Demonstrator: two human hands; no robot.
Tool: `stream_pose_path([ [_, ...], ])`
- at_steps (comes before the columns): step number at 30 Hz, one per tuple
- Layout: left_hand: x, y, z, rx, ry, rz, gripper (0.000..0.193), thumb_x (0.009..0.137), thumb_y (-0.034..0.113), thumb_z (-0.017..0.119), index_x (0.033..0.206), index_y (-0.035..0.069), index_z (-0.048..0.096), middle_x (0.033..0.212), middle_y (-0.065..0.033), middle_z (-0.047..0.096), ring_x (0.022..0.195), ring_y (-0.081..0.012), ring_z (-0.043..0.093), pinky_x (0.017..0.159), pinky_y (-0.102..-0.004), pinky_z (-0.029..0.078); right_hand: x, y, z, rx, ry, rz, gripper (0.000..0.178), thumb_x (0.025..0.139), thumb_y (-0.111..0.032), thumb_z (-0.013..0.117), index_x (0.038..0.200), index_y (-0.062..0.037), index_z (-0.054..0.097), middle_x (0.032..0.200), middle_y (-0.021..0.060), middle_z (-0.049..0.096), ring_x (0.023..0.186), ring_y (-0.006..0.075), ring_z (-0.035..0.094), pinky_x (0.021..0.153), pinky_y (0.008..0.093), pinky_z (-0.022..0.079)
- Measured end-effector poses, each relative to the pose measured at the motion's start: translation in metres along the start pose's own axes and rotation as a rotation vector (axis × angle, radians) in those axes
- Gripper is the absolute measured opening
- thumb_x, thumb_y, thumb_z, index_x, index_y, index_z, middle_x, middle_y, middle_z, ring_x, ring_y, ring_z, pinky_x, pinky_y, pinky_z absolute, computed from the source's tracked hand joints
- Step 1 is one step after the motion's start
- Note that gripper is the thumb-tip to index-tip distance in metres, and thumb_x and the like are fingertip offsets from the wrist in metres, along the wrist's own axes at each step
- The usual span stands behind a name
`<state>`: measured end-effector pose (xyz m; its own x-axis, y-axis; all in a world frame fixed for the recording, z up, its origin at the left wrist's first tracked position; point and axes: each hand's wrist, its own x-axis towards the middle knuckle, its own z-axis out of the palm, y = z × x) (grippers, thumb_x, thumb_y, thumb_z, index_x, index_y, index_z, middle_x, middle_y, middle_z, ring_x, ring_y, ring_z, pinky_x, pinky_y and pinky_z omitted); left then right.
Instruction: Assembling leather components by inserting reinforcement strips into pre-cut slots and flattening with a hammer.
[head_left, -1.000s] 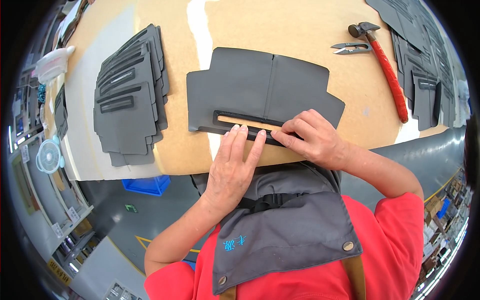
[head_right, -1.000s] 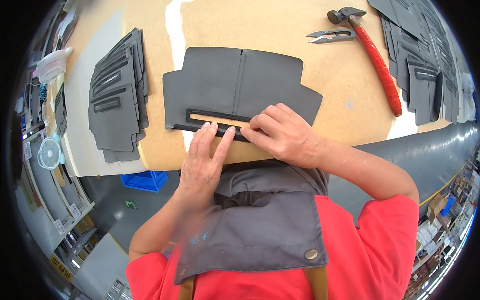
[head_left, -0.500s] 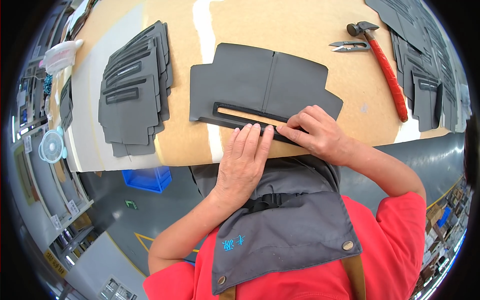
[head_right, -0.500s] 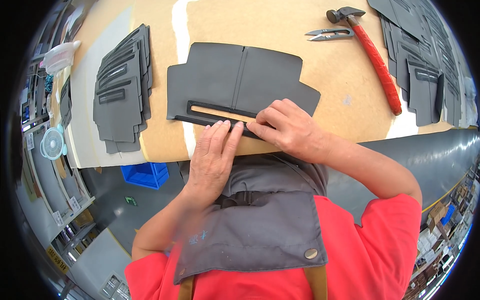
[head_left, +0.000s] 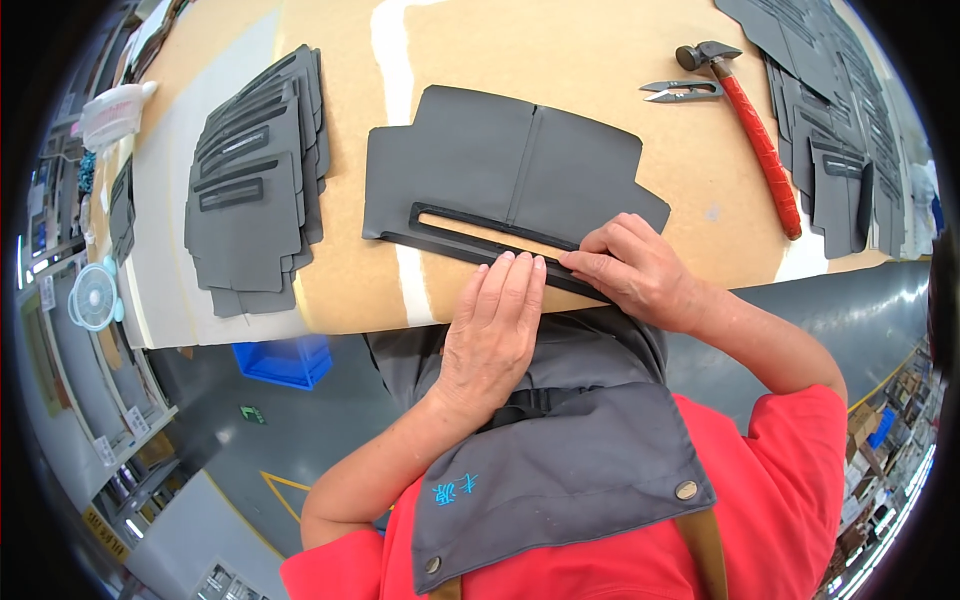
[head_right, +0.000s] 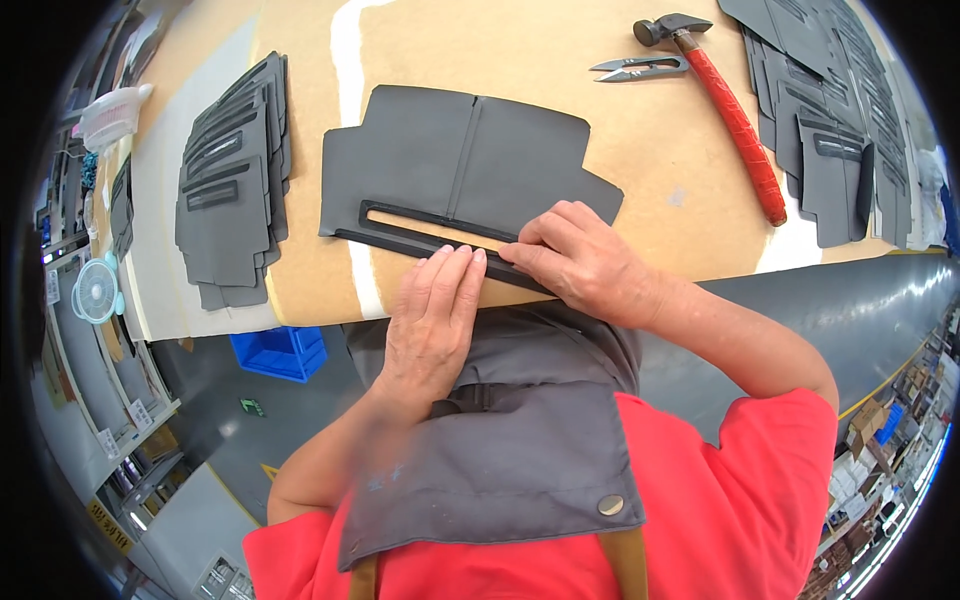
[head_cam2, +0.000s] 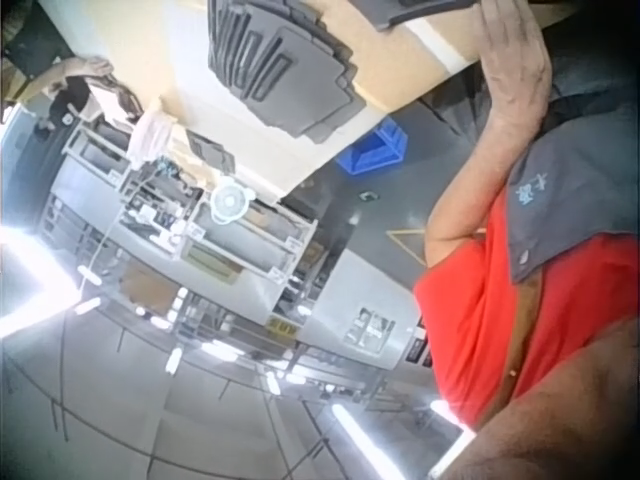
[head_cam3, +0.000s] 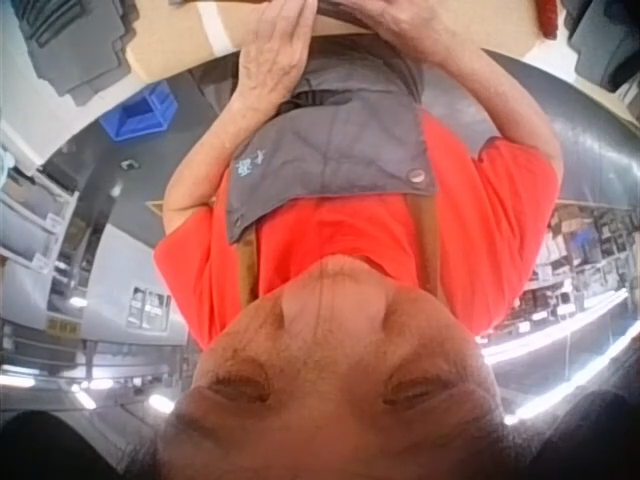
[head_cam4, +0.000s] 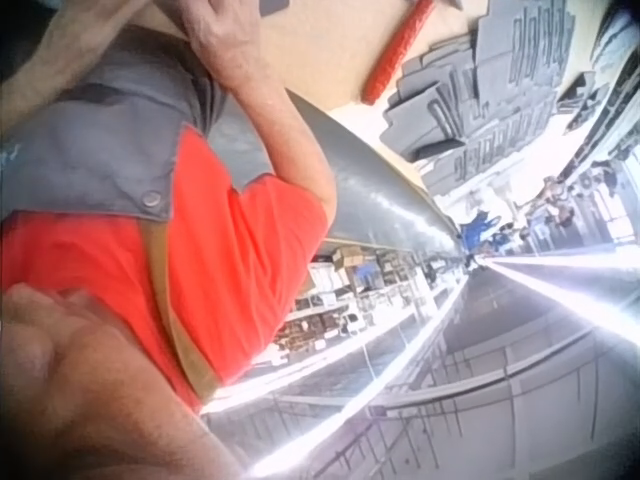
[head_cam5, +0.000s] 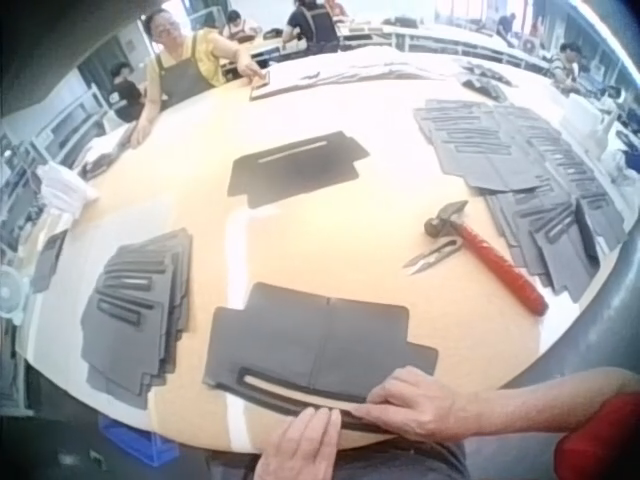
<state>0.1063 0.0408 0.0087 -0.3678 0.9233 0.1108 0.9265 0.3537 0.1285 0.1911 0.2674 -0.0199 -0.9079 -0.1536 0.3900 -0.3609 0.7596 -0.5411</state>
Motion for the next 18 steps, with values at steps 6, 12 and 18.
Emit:
stream_pose_path([
  [6,0.001,0.006,0.001,-0.043,-0.014,0.005,0.053,0.089,0.007,0.06,0.142,0.004,0.057,0.136,-0.0144,0.055,0.129,-0.0304,0.054,0.112,-0.0439,0.044,-0.005,-0.002,-0.006,-0.047,-0.027,-0.072,0.034,0.077,-0.003,0.069,0.111,-0.002,0.071,0.095,0.0067,0.062,0.083,0.0233,0.057,0.075,0.0356,0.048],
  [12,0.001,0.007,0.002,-0.087,-0.05,0.022,0.054,0.089,0.006,0.06,0.143,0.006,0.057,0.136,-0.0153,0.055,0.128,-0.0309,0.055,0.112,-0.0448,0.043,-0.012,0.001,-0.011,-0.026,-0.03,-0.041,0.043,0.071,0.002,0.076,0.113,-0.005,0.073,0.097,0.0053,0.062,0.083,0.0228,0.057,0.072,0.034,0.047],
  [18,0.0,0.008,0.002,-0.097,-0.037,0.04,0.054,0.09,0.006,0.06,0.143,0.005,0.056,0.137,-0.0158,0.054,0.131,-0.0311,0.053,0.112,-0.0442,0.044,-0.017,0.001,-0.014,-0.025,-0.023,-0.016,0.043,0.07,0.003,0.075,0.113,-0.0049,0.074,0.099,0.0047,0.062,0.085,0.0222,0.058,0.072,0.0345,0.047],
])
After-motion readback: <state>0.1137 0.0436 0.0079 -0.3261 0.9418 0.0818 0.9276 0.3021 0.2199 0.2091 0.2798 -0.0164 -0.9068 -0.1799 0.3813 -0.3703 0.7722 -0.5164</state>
